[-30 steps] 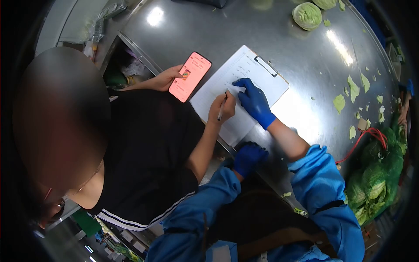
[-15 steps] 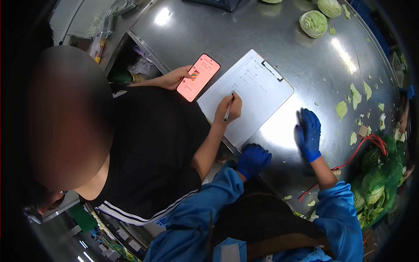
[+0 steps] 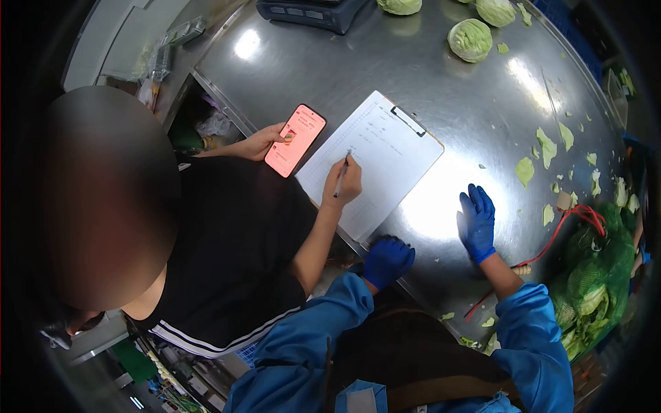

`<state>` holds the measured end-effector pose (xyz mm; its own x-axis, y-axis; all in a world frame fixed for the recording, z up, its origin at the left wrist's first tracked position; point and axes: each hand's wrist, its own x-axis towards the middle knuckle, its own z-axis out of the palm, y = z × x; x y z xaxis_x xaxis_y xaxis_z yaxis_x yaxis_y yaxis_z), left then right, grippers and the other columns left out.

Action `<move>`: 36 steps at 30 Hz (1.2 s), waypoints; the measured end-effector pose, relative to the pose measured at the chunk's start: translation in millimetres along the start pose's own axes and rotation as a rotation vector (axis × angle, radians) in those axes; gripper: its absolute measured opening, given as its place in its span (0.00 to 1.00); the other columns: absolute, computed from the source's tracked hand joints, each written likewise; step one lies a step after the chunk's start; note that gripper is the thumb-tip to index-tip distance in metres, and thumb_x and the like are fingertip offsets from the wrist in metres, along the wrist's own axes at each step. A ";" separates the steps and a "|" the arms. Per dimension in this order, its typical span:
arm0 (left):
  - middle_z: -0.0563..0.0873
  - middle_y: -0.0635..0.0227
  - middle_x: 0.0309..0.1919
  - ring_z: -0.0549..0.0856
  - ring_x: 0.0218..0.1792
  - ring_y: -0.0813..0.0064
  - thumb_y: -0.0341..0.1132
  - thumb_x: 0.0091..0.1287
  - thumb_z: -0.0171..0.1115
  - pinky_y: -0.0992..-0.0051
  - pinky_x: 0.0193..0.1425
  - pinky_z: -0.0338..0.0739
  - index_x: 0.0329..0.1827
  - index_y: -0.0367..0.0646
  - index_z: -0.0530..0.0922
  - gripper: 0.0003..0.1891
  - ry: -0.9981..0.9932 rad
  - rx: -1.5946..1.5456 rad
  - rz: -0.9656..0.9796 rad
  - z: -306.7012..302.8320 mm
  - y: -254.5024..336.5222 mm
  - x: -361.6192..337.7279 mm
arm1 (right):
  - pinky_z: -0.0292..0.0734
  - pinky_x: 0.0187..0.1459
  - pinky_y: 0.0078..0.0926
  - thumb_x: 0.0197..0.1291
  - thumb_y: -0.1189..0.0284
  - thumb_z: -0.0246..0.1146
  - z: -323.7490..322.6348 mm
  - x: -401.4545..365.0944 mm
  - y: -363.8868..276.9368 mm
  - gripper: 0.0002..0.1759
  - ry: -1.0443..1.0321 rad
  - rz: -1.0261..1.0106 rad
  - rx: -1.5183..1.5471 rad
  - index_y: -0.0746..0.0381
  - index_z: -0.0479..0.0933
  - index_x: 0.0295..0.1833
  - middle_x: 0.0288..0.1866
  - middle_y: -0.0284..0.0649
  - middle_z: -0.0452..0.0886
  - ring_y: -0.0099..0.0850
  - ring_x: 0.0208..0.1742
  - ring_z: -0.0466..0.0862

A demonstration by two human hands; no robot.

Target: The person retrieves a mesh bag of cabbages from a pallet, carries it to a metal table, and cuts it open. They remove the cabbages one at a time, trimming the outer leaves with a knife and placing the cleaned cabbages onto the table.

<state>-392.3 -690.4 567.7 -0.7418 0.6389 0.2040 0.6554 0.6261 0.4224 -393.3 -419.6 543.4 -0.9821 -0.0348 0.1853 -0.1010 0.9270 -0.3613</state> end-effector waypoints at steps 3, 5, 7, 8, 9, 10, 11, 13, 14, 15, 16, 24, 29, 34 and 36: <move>0.73 0.67 0.21 0.77 0.27 0.66 0.32 0.59 0.64 0.66 0.33 0.73 0.22 0.49 0.72 0.10 0.016 0.004 0.021 1.4 -3.0 1.6 | 0.59 0.70 0.45 0.60 0.68 0.63 0.0 -1.3 0.2 0.26 -0.014 0.007 -0.005 0.59 0.72 0.65 0.74 0.46 0.65 0.48 0.73 0.63; 0.73 0.67 0.21 0.77 0.27 0.65 0.32 0.59 0.63 0.66 0.33 0.73 0.22 0.49 0.72 0.10 0.015 0.003 -0.003 0.2 -0.6 1.6 | 0.60 0.69 0.45 0.59 0.70 0.63 -0.2 0.1 0.1 0.26 -0.008 0.014 0.003 0.59 0.73 0.64 0.73 0.46 0.66 0.49 0.72 0.64; 0.73 0.66 0.21 0.77 0.27 0.65 0.34 0.60 0.62 0.65 0.35 0.74 0.21 0.49 0.72 0.10 0.016 0.014 -0.013 -2.1 1.4 3.7 | 0.63 0.68 0.44 0.56 0.73 0.63 -2.7 3.2 -3.7 0.26 0.023 0.018 0.022 0.60 0.74 0.62 0.71 0.47 0.69 0.49 0.70 0.67; 0.73 0.66 0.21 0.77 0.27 0.65 0.34 0.60 0.62 0.65 0.36 0.74 0.21 0.49 0.72 0.10 0.016 0.010 -0.018 -2.7 3.7 2.3 | 0.63 0.68 0.44 0.56 0.73 0.63 -3.6 4.0 -2.8 0.26 0.019 0.016 0.010 0.60 0.74 0.62 0.71 0.47 0.69 0.49 0.70 0.67; 0.74 0.66 0.21 0.78 0.27 0.64 0.35 0.60 0.62 0.65 0.36 0.74 0.21 0.49 0.72 0.10 0.015 0.005 -0.023 -2.6 5.7 0.4 | 0.63 0.68 0.44 0.56 0.73 0.63 -4.0 3.1 -2.8 0.25 0.008 0.016 0.001 0.59 0.74 0.62 0.71 0.47 0.69 0.49 0.70 0.66; 0.74 0.66 0.21 0.78 0.27 0.64 0.35 0.60 0.62 0.65 0.36 0.74 0.21 0.49 0.72 0.11 0.021 -0.007 -0.028 -1.6 4.8 -0.5 | 0.63 0.68 0.44 0.56 0.72 0.63 -3.6 2.5 -3.2 0.25 0.003 0.016 -0.009 0.59 0.74 0.62 0.71 0.47 0.69 0.49 0.71 0.66; 0.74 0.66 0.21 0.78 0.27 0.64 0.35 0.60 0.62 0.65 0.37 0.74 0.21 0.49 0.72 0.11 0.026 -0.011 -0.025 -1.1 3.0 1.8 | 0.63 0.68 0.44 0.56 0.72 0.63 -2.4 3.4 -2.3 0.25 0.010 0.014 -0.006 0.59 0.74 0.62 0.72 0.47 0.69 0.49 0.71 0.66; 0.74 0.66 0.21 0.78 0.28 0.64 0.35 0.60 0.62 0.65 0.37 0.74 0.21 0.49 0.72 0.11 0.027 -0.012 -0.019 -0.2 1.0 2.6 | 0.62 0.68 0.44 0.57 0.72 0.63 -1.2 1.1 -1.7 0.25 0.020 0.007 0.001 0.59 0.74 0.62 0.72 0.46 0.68 0.49 0.71 0.66; 0.74 0.66 0.21 0.78 0.27 0.64 0.35 0.61 0.62 0.65 0.36 0.74 0.21 0.49 0.72 0.11 0.021 -0.010 -0.020 -0.4 1.0 2.5 | 0.62 0.68 0.44 0.57 0.72 0.63 -1.6 0.2 -2.1 0.25 0.014 0.010 0.000 0.59 0.74 0.62 0.72 0.46 0.69 0.49 0.71 0.66; 0.74 0.66 0.21 0.78 0.27 0.64 0.35 0.61 0.62 0.65 0.36 0.74 0.21 0.49 0.72 0.11 0.016 -0.007 -0.021 -0.4 1.0 2.0 | 0.62 0.68 0.44 0.57 0.72 0.63 -2.0 -0.3 -2.3 0.25 0.010 0.011 -0.001 0.59 0.74 0.62 0.72 0.46 0.69 0.49 0.71 0.66; 0.74 0.66 0.21 0.78 0.27 0.64 0.35 0.61 0.62 0.65 0.35 0.74 0.21 0.49 0.72 0.11 0.007 -0.006 -0.026 -0.6 1.2 2.1 | 0.62 0.69 0.44 0.57 0.71 0.62 -2.2 0.9 -2.1 0.25 0.006 0.013 -0.002 0.59 0.74 0.63 0.72 0.46 0.69 0.49 0.71 0.66; 0.73 0.66 0.20 0.77 0.25 0.65 0.34 0.60 0.63 0.65 0.30 0.72 0.20 0.49 0.71 0.12 0.022 0.013 -0.015 4.3 0.8 0.1 | 0.61 0.69 0.44 0.58 0.70 0.62 -2.9 0.9 -2.2 0.25 0.010 0.015 0.011 0.59 0.74 0.63 0.71 0.46 0.69 0.48 0.71 0.65; 0.74 0.66 0.20 0.77 0.26 0.65 0.34 0.60 0.63 0.65 0.30 0.73 0.21 0.48 0.72 0.11 0.023 0.000 -0.028 3.8 0.6 0.8 | 0.61 0.69 0.44 0.58 0.70 0.62 0.8 -0.4 0.0 0.25 0.004 0.020 -0.002 0.59 0.74 0.63 0.72 0.46 0.69 0.47 0.72 0.65; 0.76 0.66 0.22 0.78 0.27 0.63 0.32 0.58 0.65 0.65 0.31 0.74 0.21 0.47 0.73 0.11 0.003 -0.003 -0.022 -2.0 2.3 4.0 | 0.59 0.70 0.44 0.60 0.69 0.62 3.1 -2.9 2.6 0.26 -0.014 0.014 -0.001 0.58 0.72 0.65 0.73 0.46 0.66 0.48 0.73 0.63; 0.76 0.66 0.22 0.78 0.28 0.63 0.31 0.58 0.65 0.65 0.32 0.75 0.21 0.47 0.73 0.11 0.000 -0.005 -0.017 -3.2 2.4 4.3 | 0.59 0.70 0.44 0.60 0.69 0.62 2.2 -2.5 1.9 0.26 -0.008 0.010 -0.001 0.58 0.72 0.65 0.73 0.46 0.66 0.48 0.73 0.63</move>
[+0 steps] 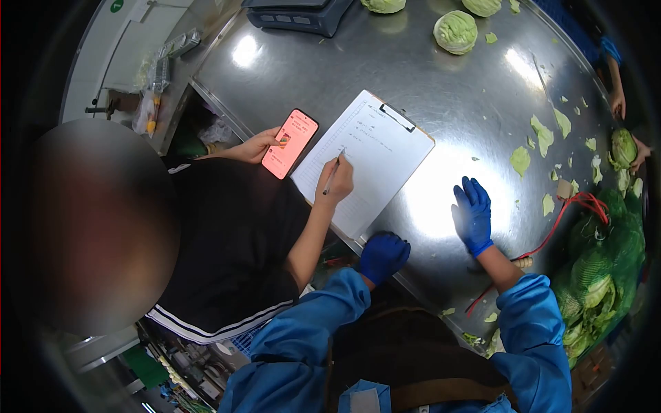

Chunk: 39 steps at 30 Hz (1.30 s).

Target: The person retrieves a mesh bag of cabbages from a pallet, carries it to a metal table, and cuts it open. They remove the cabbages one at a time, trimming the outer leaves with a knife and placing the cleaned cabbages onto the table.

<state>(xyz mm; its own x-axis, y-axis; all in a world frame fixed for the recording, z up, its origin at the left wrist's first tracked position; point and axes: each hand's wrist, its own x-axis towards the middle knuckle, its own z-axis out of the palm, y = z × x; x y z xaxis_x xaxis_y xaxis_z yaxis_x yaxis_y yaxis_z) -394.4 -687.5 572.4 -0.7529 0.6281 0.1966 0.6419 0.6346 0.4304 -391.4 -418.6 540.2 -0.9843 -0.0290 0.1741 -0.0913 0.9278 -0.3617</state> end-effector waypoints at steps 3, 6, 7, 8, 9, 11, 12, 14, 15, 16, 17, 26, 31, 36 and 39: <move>0.76 0.66 0.23 0.79 0.28 0.63 0.31 0.58 0.65 0.65 0.32 0.75 0.21 0.47 0.73 0.10 -0.001 -0.013 -0.001 -0.8 -0.1 1.0 | 0.59 0.70 0.45 0.60 0.69 0.62 -0.7 0.9 -0.5 0.26 0.000 0.002 0.005 0.58 0.72 0.65 0.73 0.47 0.66 0.48 0.73 0.63; 0.77 0.65 0.23 0.79 0.28 0.63 0.31 0.58 0.65 0.64 0.32 0.75 0.21 0.47 0.73 0.10 -0.014 -0.023 0.000 -2.5 0.1 1.2 | 0.59 0.70 0.45 0.60 0.69 0.62 -0.3 0.8 -0.9 0.25 -0.002 0.001 -0.002 0.59 0.72 0.65 0.73 0.47 0.67 0.48 0.73 0.63; 0.77 0.65 0.23 0.79 0.28 0.63 0.31 0.58 0.65 0.64 0.32 0.75 0.21 0.47 0.73 0.10 -0.016 -0.026 0.007 -3.1 -0.3 2.1 | 0.59 0.70 0.45 0.60 0.69 0.62 -0.2 1.0 -0.9 0.25 0.000 -0.002 -0.006 0.59 0.72 0.64 0.73 0.47 0.67 0.48 0.73 0.63; 0.76 0.65 0.22 0.78 0.28 0.63 0.31 0.58 0.64 0.64 0.32 0.74 0.21 0.46 0.73 0.10 -0.019 -0.031 0.010 -2.3 0.2 0.8 | 0.59 0.70 0.45 0.60 0.69 0.62 0.4 -0.9 0.2 0.25 0.002 -0.005 -0.007 0.59 0.73 0.64 0.73 0.47 0.67 0.48 0.73 0.63; 0.76 0.64 0.22 0.78 0.27 0.62 0.32 0.59 0.64 0.63 0.32 0.74 0.21 0.46 0.73 0.10 -0.022 -0.036 0.013 -1.6 0.6 -0.2 | 0.59 0.70 0.45 0.60 0.69 0.62 -1.5 -1.4 -0.8 0.25 -0.001 -0.003 -0.006 0.59 0.73 0.64 0.73 0.47 0.67 0.48 0.73 0.63; 0.74 0.63 0.20 0.78 0.26 0.62 0.32 0.58 0.62 0.63 0.33 0.74 0.21 0.47 0.72 0.10 -0.029 -0.034 0.021 -0.2 -0.4 0.5 | 0.58 0.70 0.44 0.60 0.69 0.62 -1.8 1.3 -1.1 0.25 -0.003 0.000 -0.005 0.60 0.73 0.64 0.73 0.47 0.67 0.48 0.73 0.63; 0.73 0.63 0.20 0.77 0.26 0.61 0.32 0.58 0.62 0.62 0.33 0.74 0.21 0.47 0.72 0.10 -0.029 -0.025 0.031 1.3 -1.7 0.7 | 0.58 0.70 0.44 0.61 0.68 0.62 -2.0 0.5 -1.2 0.25 -0.010 0.005 -0.004 0.60 0.73 0.64 0.73 0.47 0.66 0.48 0.73 0.63; 0.73 0.63 0.20 0.77 0.26 0.61 0.32 0.58 0.62 0.62 0.33 0.73 0.20 0.47 0.72 0.10 -0.026 0.003 0.051 3.7 -3.0 -1.0 | 0.57 0.71 0.44 0.61 0.68 0.61 -1.6 -0.1 -1.4 0.25 -0.015 0.013 0.010 0.59 0.72 0.65 0.73 0.47 0.66 0.47 0.73 0.63; 0.73 0.63 0.20 0.77 0.26 0.62 0.32 0.58 0.62 0.63 0.33 0.73 0.20 0.47 0.72 0.10 -0.024 0.013 0.054 2.8 -3.4 -0.2 | 0.59 0.70 0.44 0.60 0.69 0.62 -2.9 1.9 -3.4 0.25 0.006 0.008 0.014 0.60 0.73 0.64 0.72 0.47 0.67 0.48 0.73 0.64; 0.73 0.63 0.20 0.77 0.26 0.62 0.32 0.58 0.62 0.63 0.33 0.73 0.20 0.47 0.72 0.10 -0.018 0.013 0.045 3.2 -2.6 -0.5 | 0.60 0.70 0.44 0.58 0.70 0.63 -4.8 3.0 -4.7 0.25 0.026 0.003 0.017 0.60 0.74 0.63 0.71 0.47 0.68 0.48 0.72 0.65; 0.74 0.63 0.20 0.77 0.26 0.62 0.32 0.59 0.62 0.63 0.33 0.73 0.20 0.47 0.72 0.10 -0.016 0.025 0.042 4.1 -1.8 -1.4 | 0.62 0.69 0.44 0.57 0.72 0.64 -5.7 2.4 -5.1 0.25 0.043 -0.002 0.018 0.60 0.75 0.62 0.70 0.47 0.69 0.49 0.71 0.66; 0.76 0.62 0.21 0.77 0.25 0.57 0.34 0.62 0.62 0.60 0.33 0.73 0.21 0.46 0.74 0.11 -0.045 -0.087 0.001 4.0 -6.4 1.0 | 0.59 0.70 0.45 0.62 0.68 0.61 0.2 2.1 1.1 0.24 0.001 0.010 0.037 0.59 0.73 0.64 0.72 0.47 0.67 0.48 0.73 0.63; 0.76 0.63 0.21 0.78 0.26 0.59 0.33 0.61 0.63 0.61 0.33 0.73 0.21 0.47 0.73 0.11 -0.034 -0.031 0.002 1.5 -2.7 3.8 | 0.58 0.70 0.45 0.62 0.68 0.61 -5.6 4.7 -2.0 0.24 -0.002 0.011 0.034 0.59 0.73 0.64 0.73 0.47 0.66 0.48 0.73 0.63; 0.76 0.64 0.21 0.78 0.27 0.60 0.34 0.61 0.62 0.61 0.32 0.73 0.22 0.47 0.73 0.10 -0.056 -0.057 -0.008 0.4 -1.0 0.0 | 0.59 0.70 0.47 0.61 0.69 0.61 -5.4 0.9 -3.0 0.25 0.019 -0.008 0.039 0.60 0.72 0.64 0.73 0.48 0.66 0.50 0.72 0.63; 0.75 0.64 0.20 0.78 0.26 0.59 0.34 0.62 0.62 0.61 0.31 0.73 0.22 0.47 0.73 0.11 -0.071 -0.033 0.027 1.7 -3.0 0.6 | 0.60 0.69 0.48 0.60 0.68 0.62 -6.3 1.8 -3.3 0.25 0.002 0.011 0.047 0.60 0.73 0.64 0.73 0.49 0.66 0.51 0.71 0.64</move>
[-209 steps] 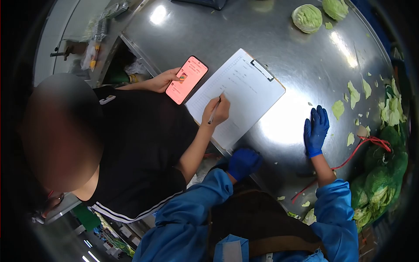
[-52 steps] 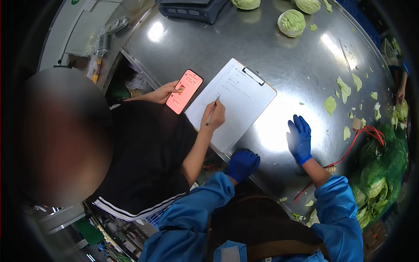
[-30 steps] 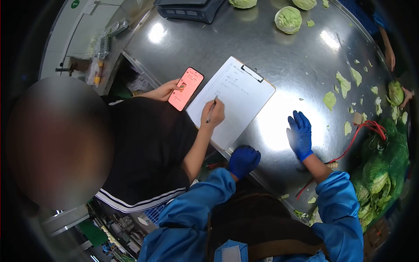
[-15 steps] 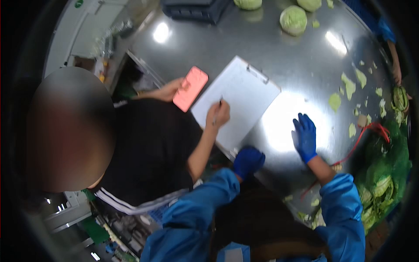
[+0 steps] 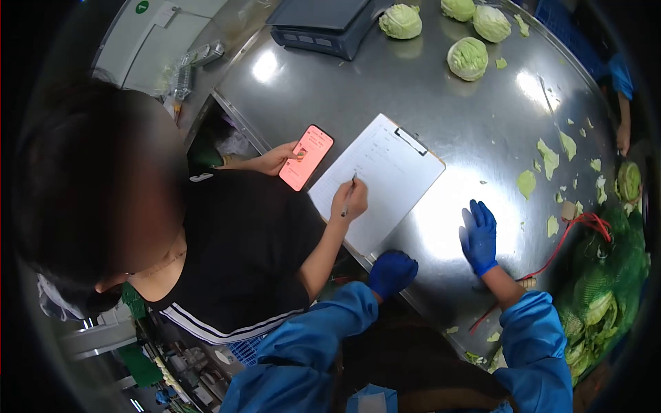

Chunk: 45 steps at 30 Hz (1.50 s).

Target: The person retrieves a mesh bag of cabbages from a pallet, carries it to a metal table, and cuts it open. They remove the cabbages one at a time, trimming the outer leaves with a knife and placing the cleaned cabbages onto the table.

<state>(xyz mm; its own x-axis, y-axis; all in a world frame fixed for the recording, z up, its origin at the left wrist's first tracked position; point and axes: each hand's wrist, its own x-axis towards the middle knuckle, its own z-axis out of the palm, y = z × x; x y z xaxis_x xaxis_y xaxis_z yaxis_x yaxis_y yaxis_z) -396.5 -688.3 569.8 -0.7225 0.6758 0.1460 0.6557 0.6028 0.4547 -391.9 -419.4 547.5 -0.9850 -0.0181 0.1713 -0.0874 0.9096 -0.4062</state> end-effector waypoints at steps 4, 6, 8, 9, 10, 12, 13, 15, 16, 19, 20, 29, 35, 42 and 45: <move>0.75 0.64 0.19 0.78 0.25 0.60 0.34 0.62 0.61 0.61 0.31 0.73 0.22 0.46 0.74 0.10 0.020 -0.001 -0.019 1.9 1.1 -3.6 | 0.61 0.67 0.49 0.58 0.72 0.62 -4.4 3.3 -5.8 0.24 0.064 -0.013 0.051 0.61 0.74 0.62 0.68 0.50 0.71 0.53 0.69 0.66; 0.76 0.64 0.20 0.79 0.25 0.61 0.35 0.62 0.61 0.61 0.31 0.73 0.23 0.46 0.74 0.10 -0.045 -0.016 -0.037 0.7 2.7 -3.8 | 0.62 0.67 0.49 0.58 0.73 0.63 -10.2 5.3 -10.9 0.24 0.092 0.019 0.079 0.61 0.74 0.61 0.66 0.49 0.73 0.53 0.67 0.68; 0.77 0.63 0.22 0.79 0.26 0.60 0.35 0.62 0.61 0.61 0.31 0.74 0.23 0.46 0.75 0.09 -0.054 -0.008 -0.032 -1.6 -5.6 2.0 | 0.65 0.64 0.47 0.58 0.73 0.63 -8.8 26.9 -20.3 0.23 0.148 -0.029 0.156 0.62 0.75 0.61 0.63 0.49 0.75 0.51 0.64 0.71; 0.77 0.63 0.22 0.79 0.26 0.60 0.36 0.62 0.61 0.60 0.32 0.74 0.23 0.46 0.75 0.09 -0.057 -0.012 -0.040 -2.7 -4.3 -1.6 | 0.68 0.62 0.45 0.58 0.73 0.62 -18.0 42.1 -37.1 0.23 0.169 -0.075 0.218 0.62 0.75 0.60 0.61 0.49 0.76 0.50 0.62 0.73; 0.77 0.63 0.22 0.79 0.27 0.60 0.36 0.62 0.61 0.60 0.32 0.74 0.23 0.46 0.75 0.09 -0.062 -0.016 -0.046 -2.6 -3.4 -3.7 | 0.70 0.60 0.44 0.59 0.73 0.62 -21.7 52.8 -54.1 0.22 0.185 -0.112 0.279 0.62 0.75 0.60 0.60 0.48 0.77 0.49 0.60 0.75; 0.78 0.63 0.22 0.80 0.27 0.60 0.36 0.62 0.61 0.60 0.32 0.74 0.23 0.46 0.75 0.09 -0.053 -0.024 -0.050 -3.6 -3.7 -3.0 | 0.77 0.49 0.36 0.60 0.73 0.62 -6.0 82.6 -81.5 0.20 0.176 -0.175 0.453 0.62 0.77 0.59 0.50 0.46 0.82 0.42 0.49 0.82; 0.78 0.62 0.22 0.80 0.27 0.60 0.36 0.62 0.60 0.60 0.32 0.74 0.24 0.46 0.75 0.09 -0.051 -0.023 -0.055 -4.3 -3.5 -3.4 | 0.78 0.43 0.34 0.61 0.73 0.62 -13.7 103.5 -101.1 0.18 0.061 -0.133 0.516 0.61 0.78 0.57 0.44 0.45 0.83 0.40 0.43 0.83; 0.78 0.62 0.22 0.80 0.27 0.60 0.36 0.62 0.60 0.60 0.33 0.74 0.24 0.45 0.76 0.10 -0.052 -0.023 -0.060 -3.8 -2.3 -3.8 | 0.79 0.36 0.32 0.62 0.71 0.62 -17.9 136.0 -129.3 0.16 -0.043 -0.099 0.589 0.58 0.81 0.55 0.35 0.43 0.85 0.39 0.34 0.85; 0.78 0.62 0.23 0.80 0.27 0.59 0.36 0.62 0.60 0.60 0.33 0.74 0.24 0.45 0.76 0.10 -0.054 -0.023 -0.062 -3.5 -2.4 -4.5 | 0.79 0.35 0.33 0.62 0.70 0.62 -13.9 148.3 -137.0 0.15 -0.027 -0.106 0.600 0.56 0.81 0.54 0.32 0.43 0.85 0.39 0.32 0.85; 0.78 0.62 0.23 0.80 0.28 0.59 0.36 0.62 0.60 0.60 0.33 0.74 0.24 0.45 0.76 0.10 -0.063 -0.026 -0.063 -2.3 -1.0 -6.4 | 0.79 0.33 0.35 0.63 0.69 0.62 1.7 161.9 -138.4 0.13 -0.030 -0.096 0.544 0.54 0.82 0.52 0.30 0.44 0.85 0.41 0.29 0.85; 0.79 0.62 0.23 0.80 0.28 0.59 0.37 0.62 0.60 0.60 0.34 0.74 0.24 0.45 0.76 0.10 -0.063 -0.025 -0.066 -1.7 -1.8 -5.3 | 0.79 0.33 0.36 0.63 0.68 0.61 6.3 163.4 -138.1 0.12 -0.042 -0.094 0.509 0.54 0.82 0.51 0.30 0.44 0.85 0.42 0.29 0.85; 0.80 0.61 0.24 0.81 0.29 0.58 0.37 0.62 0.60 0.59 0.35 0.74 0.24 0.45 0.77 0.10 -0.058 -0.026 -0.100 1.6 -2.9 -4.7 | 0.80 0.40 0.30 0.65 0.69 0.59 -5.1 144.0 -114.8 0.12 -0.436 -0.362 0.893 0.58 0.83 0.50 0.42 0.44 0.87 0.37 0.37 0.86; 0.80 0.60 0.24 0.81 0.30 0.57 0.38 0.62 0.60 0.59 0.36 0.75 0.24 0.44 0.78 0.10 -0.039 0.007 -0.179 5.6 -2.6 0.0 | 0.77 0.39 0.34 0.69 0.54 0.58 -128.7 121.2 -302.6 0.21 -1.123 -1.001 1.627 0.60 0.81 0.52 0.37 0.47 0.85 0.39 0.36 0.84; 0.81 0.59 0.25 0.82 0.31 0.56 0.39 0.62 0.59 0.58 0.38 0.75 0.24 0.44 0.78 0.11 -0.012 0.039 -0.241 9.2 -1.0 -4.3 | 0.76 0.38 0.38 0.67 0.46 0.56 -154.7 34.6 -415.6 0.28 -0.970 -1.257 1.627 0.62 0.82 0.43 0.33 0.49 0.84 0.44 0.35 0.84; 0.81 0.59 0.25 0.81 0.31 0.56 0.38 0.62 0.60 0.57 0.37 0.75 0.25 0.44 0.78 0.10 0.010 0.028 -0.244 4.5 0.0 -2.8 | 0.76 0.39 0.38 0.67 0.45 0.55 -145.1 20.9 -408.9 0.29 -1.098 -1.134 1.549 0.61 0.82 0.44 0.34 0.48 0.84 0.44 0.35 0.84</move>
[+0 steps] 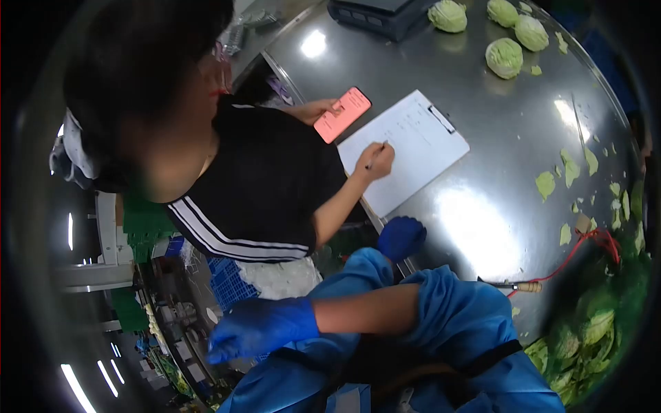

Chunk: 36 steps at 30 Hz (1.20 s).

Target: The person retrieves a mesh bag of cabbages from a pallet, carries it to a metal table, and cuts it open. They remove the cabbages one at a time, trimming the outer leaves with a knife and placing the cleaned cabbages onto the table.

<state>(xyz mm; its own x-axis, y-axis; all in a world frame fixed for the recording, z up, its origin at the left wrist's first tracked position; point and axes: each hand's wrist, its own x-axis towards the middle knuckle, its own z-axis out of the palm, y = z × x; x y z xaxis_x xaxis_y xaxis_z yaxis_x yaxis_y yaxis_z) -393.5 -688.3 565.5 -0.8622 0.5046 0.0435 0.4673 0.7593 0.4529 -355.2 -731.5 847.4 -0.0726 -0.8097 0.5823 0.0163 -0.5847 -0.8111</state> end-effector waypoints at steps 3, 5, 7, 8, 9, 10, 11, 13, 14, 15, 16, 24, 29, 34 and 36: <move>0.80 0.58 0.25 0.81 0.30 0.55 0.38 0.62 0.60 0.57 0.37 0.75 0.25 0.44 0.78 0.10 -0.027 0.009 -0.045 -3.5 9.1 -5.9 | 0.76 0.37 0.39 0.70 0.49 0.55 -2.4 -32.4 2.4 0.26 0.225 0.079 0.062 0.64 0.81 0.38 0.29 0.49 0.82 0.43 0.33 0.84; 0.80 0.58 0.24 0.81 0.30 0.55 0.39 0.63 0.60 0.58 0.38 0.75 0.22 0.44 0.78 0.12 0.031 -0.012 -0.014 3.2 3.9 0.7 | 0.76 0.37 0.37 0.70 0.52 0.56 1.0 -54.9 21.7 0.23 0.408 0.101 -0.024 0.64 0.82 0.43 0.31 0.48 0.83 0.41 0.33 0.84; 0.80 0.58 0.24 0.81 0.30 0.56 0.39 0.63 0.60 0.58 0.38 0.76 0.23 0.45 0.78 0.11 -0.004 0.022 -0.011 4.8 0.1 0.4 | 0.77 0.38 0.35 0.70 0.55 0.57 -6.8 -77.8 52.0 0.21 0.532 0.115 -0.009 0.63 0.81 0.48 0.34 0.47 0.83 0.40 0.35 0.85; 0.80 0.59 0.25 0.81 0.30 0.56 0.38 0.62 0.61 0.58 0.38 0.75 0.24 0.45 0.78 0.10 -0.007 0.010 -0.015 5.1 0.4 0.6 | 0.77 0.39 0.34 0.70 0.57 0.58 -6.5 -87.8 58.9 0.20 0.599 0.134 0.015 0.63 0.81 0.51 0.35 0.47 0.84 0.39 0.35 0.85; 0.80 0.59 0.25 0.81 0.30 0.57 0.38 0.62 0.61 0.58 0.38 0.75 0.24 0.44 0.78 0.10 -0.005 0.014 -0.003 5.7 1.4 0.4 | 0.77 0.40 0.34 0.70 0.57 0.58 -8.2 -93.3 54.6 0.20 0.632 0.167 0.007 0.63 0.80 0.52 0.36 0.47 0.84 0.40 0.36 0.85; 0.80 0.59 0.25 0.81 0.30 0.57 0.37 0.62 0.61 0.59 0.38 0.76 0.24 0.44 0.78 0.10 -0.004 0.016 0.003 6.5 1.2 -0.2 | 0.78 0.41 0.34 0.69 0.58 0.58 -11.2 -98.1 51.6 0.19 0.663 0.203 0.006 0.63 0.80 0.52 0.36 0.47 0.84 0.40 0.36 0.85; 0.80 0.60 0.25 0.81 0.30 0.57 0.37 0.61 0.61 0.59 0.38 0.76 0.25 0.44 0.78 0.09 0.000 0.024 0.009 6.7 0.3 0.7 | 0.78 0.42 0.34 0.69 0.58 0.59 -16.5 -102.2 48.0 0.19 0.690 0.234 0.001 0.62 0.80 0.53 0.37 0.47 0.84 0.40 0.37 0.85; 0.80 0.60 0.24 0.81 0.29 0.57 0.37 0.60 0.61 0.59 0.36 0.76 0.24 0.44 0.77 0.09 0.027 -0.018 0.021 4.5 0.5 0.1 | 0.77 0.44 0.31 0.70 0.61 0.57 -20.6 -103.5 20.0 0.17 0.575 0.356 0.031 0.61 0.80 0.54 0.40 0.45 0.84 0.36 0.39 0.84; 0.80 0.60 0.24 0.81 0.29 0.57 0.37 0.60 0.61 0.59 0.36 0.76 0.23 0.44 0.77 0.09 0.043 -0.030 0.027 3.7 1.3 0.4 | 0.77 0.44 0.28 0.71 0.63 0.55 -18.2 -104.6 15.9 0.16 0.547 0.386 -0.002 0.61 0.80 0.55 0.40 0.43 0.84 0.32 0.38 0.83; 0.80 0.61 0.23 0.81 0.28 0.57 0.37 0.59 0.62 0.59 0.36 0.76 0.23 0.45 0.77 0.09 0.059 -0.039 0.037 2.8 0.4 1.0 | 0.77 0.44 0.25 0.73 0.65 0.54 -16.3 -105.2 14.1 0.15 0.519 0.414 -0.038 0.60 0.80 0.56 0.40 0.41 0.84 0.28 0.37 0.82; 0.80 0.61 0.22 0.81 0.28 0.58 0.37 0.59 0.61 0.59 0.36 0.75 0.22 0.45 0.77 0.10 0.045 -0.012 0.031 4.8 -1.8 0.6 | 0.76 0.45 0.25 0.72 0.65 0.54 -14.1 -108.2 19.5 0.15 0.542 0.397 -0.030 0.60 0.80 0.56 0.42 0.41 0.84 0.28 0.39 0.82; 0.80 0.60 0.20 0.81 0.26 0.58 0.37 0.59 0.60 0.59 0.34 0.74 0.20 0.45 0.77 0.11 0.033 0.053 0.031 10.1 -3.1 -1.0 | 0.75 0.52 0.27 0.70 0.68 0.56 -6.1 -118.6 54.1 0.15 0.604 0.374 -0.076 0.59 0.78 0.58 0.51 0.41 0.82 0.31 0.47 0.82; 0.80 0.60 0.22 0.81 0.25 0.58 0.37 0.59 0.60 0.60 0.34 0.74 0.20 0.45 0.77 0.11 -0.018 0.051 0.033 9.8 -5.0 -0.1 | 0.80 0.47 0.34 0.64 0.72 0.58 -19.4 -153.1 56.7 0.15 0.708 0.242 -0.446 0.61 0.78 0.56 0.50 0.43 0.83 0.39 0.46 0.85; 0.81 0.60 0.21 0.82 0.25 0.58 0.37 0.60 0.60 0.58 0.34 0.75 0.23 0.45 0.79 0.10 -0.021 0.026 -0.008 9.1 4.1 -13.7 | 0.77 0.35 0.20 0.67 0.72 0.58 -44.6 -224.1 60.8 0.14 1.189 0.403 0.005 0.64 0.79 0.55 0.33 0.36 0.81 0.23 0.32 0.80; 0.80 0.61 0.20 0.82 0.24 0.58 0.38 0.60 0.59 0.57 0.34 0.75 0.23 0.45 0.79 0.10 0.032 0.025 -0.004 2.9 2.8 -4.1 | 0.73 0.32 0.16 0.70 0.72 0.56 -67.4 -238.4 38.4 0.14 1.450 0.462 0.225 0.64 0.80 0.55 0.29 0.32 0.78 0.17 0.29 0.77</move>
<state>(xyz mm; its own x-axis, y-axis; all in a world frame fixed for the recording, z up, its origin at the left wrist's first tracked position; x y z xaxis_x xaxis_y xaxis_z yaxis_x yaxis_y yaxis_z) -388.1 -687.1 564.0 -0.8699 0.4882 0.0705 0.4679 0.7716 0.4309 -404.5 -557.6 673.7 -0.8940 -0.2519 -0.3706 0.4454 -0.4074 -0.7973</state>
